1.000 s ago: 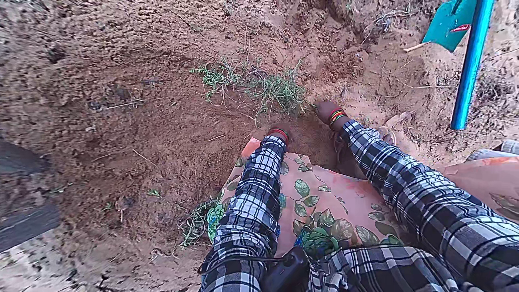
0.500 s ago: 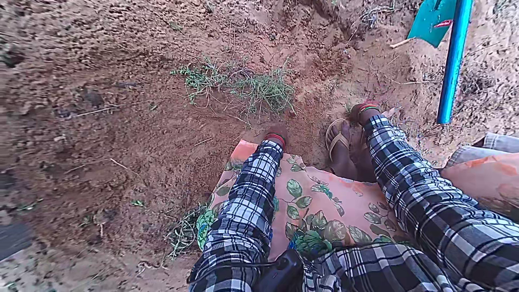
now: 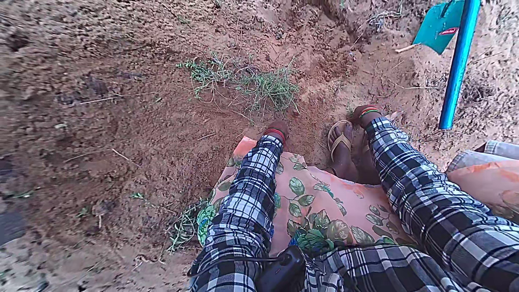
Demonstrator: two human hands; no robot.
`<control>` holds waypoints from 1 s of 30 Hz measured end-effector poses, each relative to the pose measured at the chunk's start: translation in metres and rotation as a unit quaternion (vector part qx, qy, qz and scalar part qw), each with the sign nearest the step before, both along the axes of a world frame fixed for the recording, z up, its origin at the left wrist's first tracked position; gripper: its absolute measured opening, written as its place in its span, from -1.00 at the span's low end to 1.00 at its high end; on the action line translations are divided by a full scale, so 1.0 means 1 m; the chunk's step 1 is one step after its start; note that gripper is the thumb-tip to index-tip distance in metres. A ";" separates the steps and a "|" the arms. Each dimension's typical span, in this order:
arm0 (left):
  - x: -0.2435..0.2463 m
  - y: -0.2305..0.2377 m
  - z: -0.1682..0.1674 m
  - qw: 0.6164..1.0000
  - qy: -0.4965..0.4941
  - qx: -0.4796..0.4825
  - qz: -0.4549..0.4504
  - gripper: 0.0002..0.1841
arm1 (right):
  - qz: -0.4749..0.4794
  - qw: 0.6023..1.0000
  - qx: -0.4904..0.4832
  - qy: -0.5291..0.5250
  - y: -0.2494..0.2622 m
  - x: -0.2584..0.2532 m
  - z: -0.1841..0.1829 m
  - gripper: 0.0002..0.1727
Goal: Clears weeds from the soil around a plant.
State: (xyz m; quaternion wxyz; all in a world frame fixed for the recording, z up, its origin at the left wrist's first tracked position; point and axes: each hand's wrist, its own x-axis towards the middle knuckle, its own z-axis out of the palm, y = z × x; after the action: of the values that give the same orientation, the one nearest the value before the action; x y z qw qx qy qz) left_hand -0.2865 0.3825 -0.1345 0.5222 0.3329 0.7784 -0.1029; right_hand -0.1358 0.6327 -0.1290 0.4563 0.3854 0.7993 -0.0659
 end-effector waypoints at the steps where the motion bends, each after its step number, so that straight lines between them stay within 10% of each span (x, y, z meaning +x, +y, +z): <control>1: 0.000 0.000 0.002 1.000 -0.004 -0.004 -0.006 -0.64 | 0.015 1.000 -0.003 -0.009 -0.005 0.000 -0.004 -0.58; 9: -0.005 -0.006 0.000 0.999 -0.015 0.021 0.020 -0.64 | 0.006 0.999 -0.051 0.010 -0.001 0.024 -0.018 -0.58; 13: -0.016 -0.007 0.017 0.940 -0.063 0.183 0.280 -0.69 | -0.145 0.973 -0.067 0.164 0.016 0.046 -0.032 -0.31; 17: -0.039 -0.009 0.063 0.881 0.054 0.296 0.365 -0.66 | -0.406 0.721 -0.157 0.540 0.014 0.002 -0.018 -0.66; 19: -0.055 -0.019 0.073 0.870 0.095 0.309 0.373 -0.65 | -0.383 0.675 -0.238 0.584 0.002 -0.039 0.016 -0.64; 23: -0.084 -0.052 0.088 0.827 0.251 0.267 0.425 -0.57 | -0.172 0.779 -0.258 0.545 -0.043 -0.087 0.056 -0.43; 26: -0.093 -0.071 0.076 0.773 0.366 0.209 0.474 -0.11 | -0.046 0.858 -0.273 0.432 -0.086 -0.090 0.039 -0.41; 30: -0.082 -0.067 0.049 0.850 0.312 0.138 0.401 -0.21 | 0.083 0.898 -0.328 0.280 -0.150 -0.071 0.012 -0.59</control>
State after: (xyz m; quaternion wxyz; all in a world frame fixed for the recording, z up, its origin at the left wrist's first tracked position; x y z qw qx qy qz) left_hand -0.3682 0.3159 -0.0852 0.1964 0.0112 0.9724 0.1254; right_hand -0.2072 0.4830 -0.1168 0.3180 0.1114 0.8562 -0.3917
